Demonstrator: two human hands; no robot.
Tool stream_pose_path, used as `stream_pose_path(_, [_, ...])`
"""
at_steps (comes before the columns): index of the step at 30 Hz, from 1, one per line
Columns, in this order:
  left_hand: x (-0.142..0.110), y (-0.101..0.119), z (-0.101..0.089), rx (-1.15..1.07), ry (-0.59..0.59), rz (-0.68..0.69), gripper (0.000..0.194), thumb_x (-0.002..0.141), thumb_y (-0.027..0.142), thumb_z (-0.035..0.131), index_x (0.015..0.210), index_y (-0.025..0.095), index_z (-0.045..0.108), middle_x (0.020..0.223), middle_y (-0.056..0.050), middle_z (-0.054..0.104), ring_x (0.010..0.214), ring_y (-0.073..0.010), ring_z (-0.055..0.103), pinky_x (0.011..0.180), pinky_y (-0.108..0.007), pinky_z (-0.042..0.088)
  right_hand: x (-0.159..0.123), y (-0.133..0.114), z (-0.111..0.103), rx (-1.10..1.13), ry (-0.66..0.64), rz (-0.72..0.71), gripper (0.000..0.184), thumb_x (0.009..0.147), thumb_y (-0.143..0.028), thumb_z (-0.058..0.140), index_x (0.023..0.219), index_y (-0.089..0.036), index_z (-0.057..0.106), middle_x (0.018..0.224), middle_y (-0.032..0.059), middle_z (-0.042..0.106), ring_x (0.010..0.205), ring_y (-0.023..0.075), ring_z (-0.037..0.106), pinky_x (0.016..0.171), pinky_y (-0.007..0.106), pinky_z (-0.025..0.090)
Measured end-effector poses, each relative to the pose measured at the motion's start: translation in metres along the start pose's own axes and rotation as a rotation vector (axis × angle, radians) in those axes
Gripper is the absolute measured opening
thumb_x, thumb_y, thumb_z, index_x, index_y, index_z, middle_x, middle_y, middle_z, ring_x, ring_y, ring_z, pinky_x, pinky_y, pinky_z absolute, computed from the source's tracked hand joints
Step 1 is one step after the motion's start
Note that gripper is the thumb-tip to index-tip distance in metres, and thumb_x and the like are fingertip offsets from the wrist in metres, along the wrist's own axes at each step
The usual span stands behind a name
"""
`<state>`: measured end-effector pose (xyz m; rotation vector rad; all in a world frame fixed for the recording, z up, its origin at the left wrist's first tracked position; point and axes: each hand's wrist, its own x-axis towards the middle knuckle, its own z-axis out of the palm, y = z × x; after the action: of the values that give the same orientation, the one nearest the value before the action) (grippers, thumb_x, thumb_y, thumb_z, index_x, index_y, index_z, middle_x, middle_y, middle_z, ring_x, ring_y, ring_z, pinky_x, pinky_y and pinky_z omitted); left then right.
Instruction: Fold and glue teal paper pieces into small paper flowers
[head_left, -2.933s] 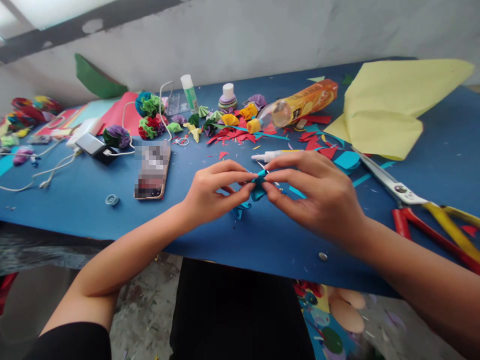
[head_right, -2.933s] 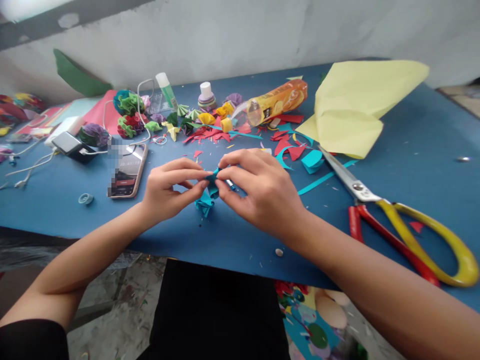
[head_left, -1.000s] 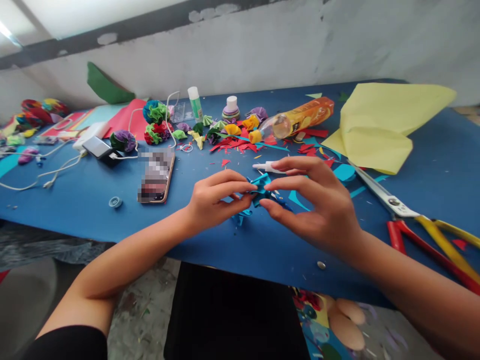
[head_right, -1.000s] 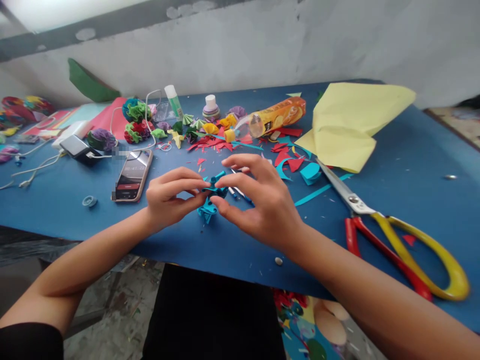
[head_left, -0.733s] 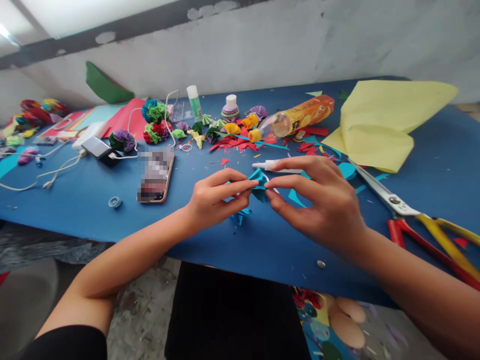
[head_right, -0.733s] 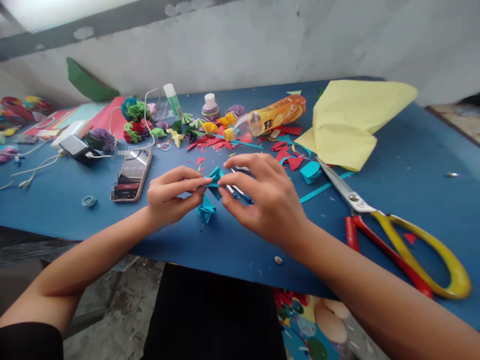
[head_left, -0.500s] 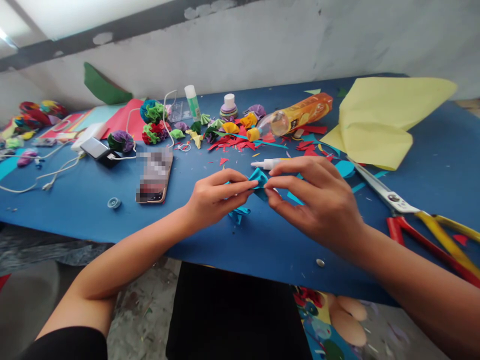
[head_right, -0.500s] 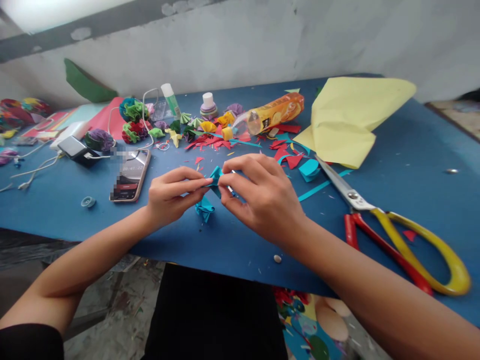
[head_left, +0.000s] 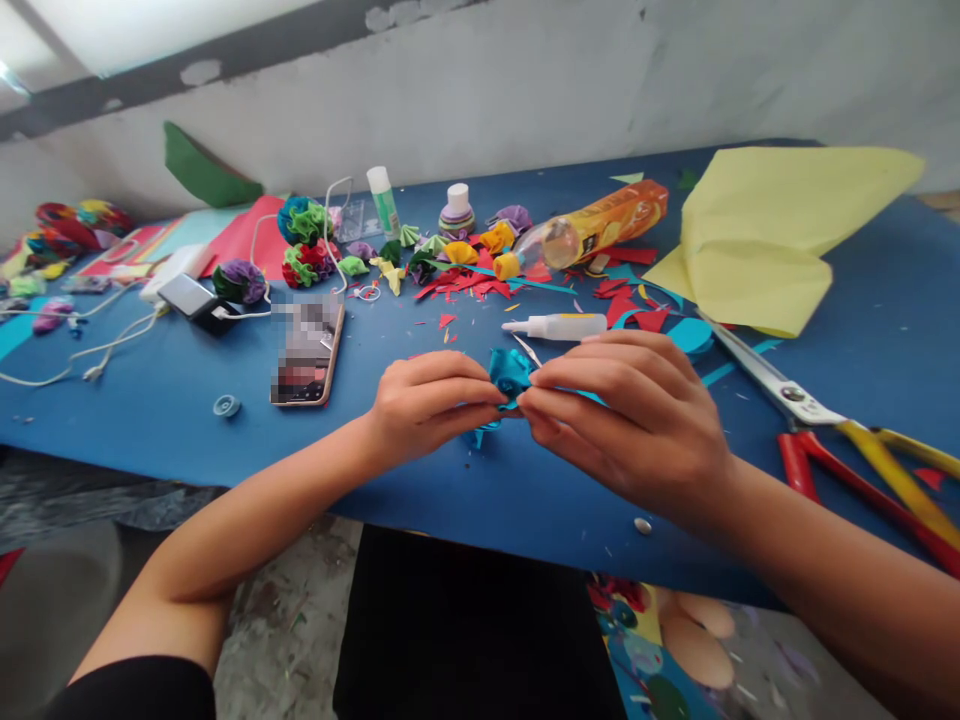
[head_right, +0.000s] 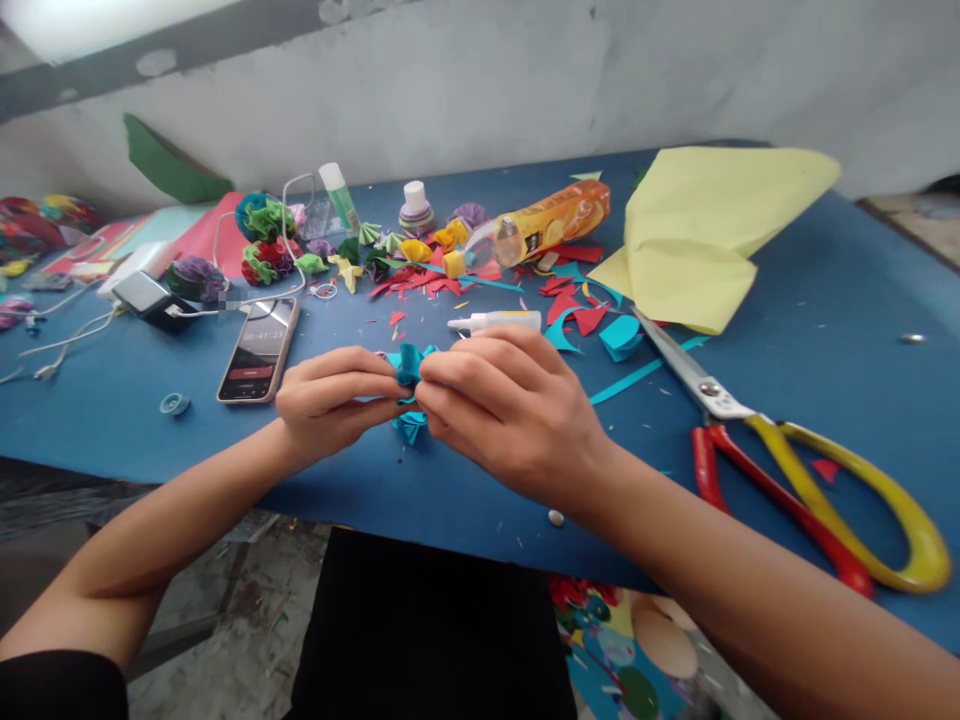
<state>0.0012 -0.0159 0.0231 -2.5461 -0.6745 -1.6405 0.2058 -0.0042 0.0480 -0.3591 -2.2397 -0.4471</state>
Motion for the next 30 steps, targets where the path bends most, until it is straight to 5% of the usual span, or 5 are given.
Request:
stream_pose_path(6, [0.003,0.001,0.003,-0.204,0.133,-0.205,0.02,0.076,0.033,0.076,0.077,0.015,0.066,0.07,0.001,0.065,0.061,-0.0049,0.06,0.054,-0.012,0.053,-0.001,0.002,-0.003,0.047,0.004,0.026,0.015,0.083,-0.021,0.066,0.091,-0.033,0.061,0.093,-0.0068,0.074,0.083,0.0158,0.069,0.085,0.034,0.052])
stream_pose_path(17, [0.005,0.006,0.002,-0.427,0.033,-0.696,0.041,0.063,0.031,0.085,0.094,0.016,0.062,0.084,-0.001,0.068,0.074,-0.0089,0.067,0.051,-0.009,0.054,0.0,0.004,-0.001,-0.083,0.072,-0.08,0.014,0.082,-0.018,0.069,0.091,-0.024,0.059,0.089,-0.001,0.073,0.079,0.0151,0.066,0.081,0.032,0.052])
stream_pose_path(22, [0.003,0.006,0.002,-0.404,0.028,-0.641,0.034,0.068,0.02,0.082,0.095,0.018,0.062,0.075,0.003,0.07,0.068,-0.0076,0.069,0.052,-0.009,0.053,-0.003,0.002,0.001,-0.089,0.038,-0.053,0.014,0.081,-0.02,0.069,0.09,-0.022,0.059,0.088,0.0012,0.071,0.08,0.0169,0.065,0.08,0.033,0.052])
stream_pose_path(30, [-0.002,0.006,0.006,-0.21,0.04,-0.362,0.02,0.077,0.01,0.072,0.095,0.014,0.065,0.083,-0.003,0.076,0.074,-0.0101,0.073,0.064,-0.011,0.058,-0.005,-0.003,0.008,0.183,-0.02,0.335,0.005,0.086,-0.022,0.062,0.09,-0.02,0.061,0.092,0.008,0.067,0.089,0.0204,0.066,0.079,0.035,0.054])
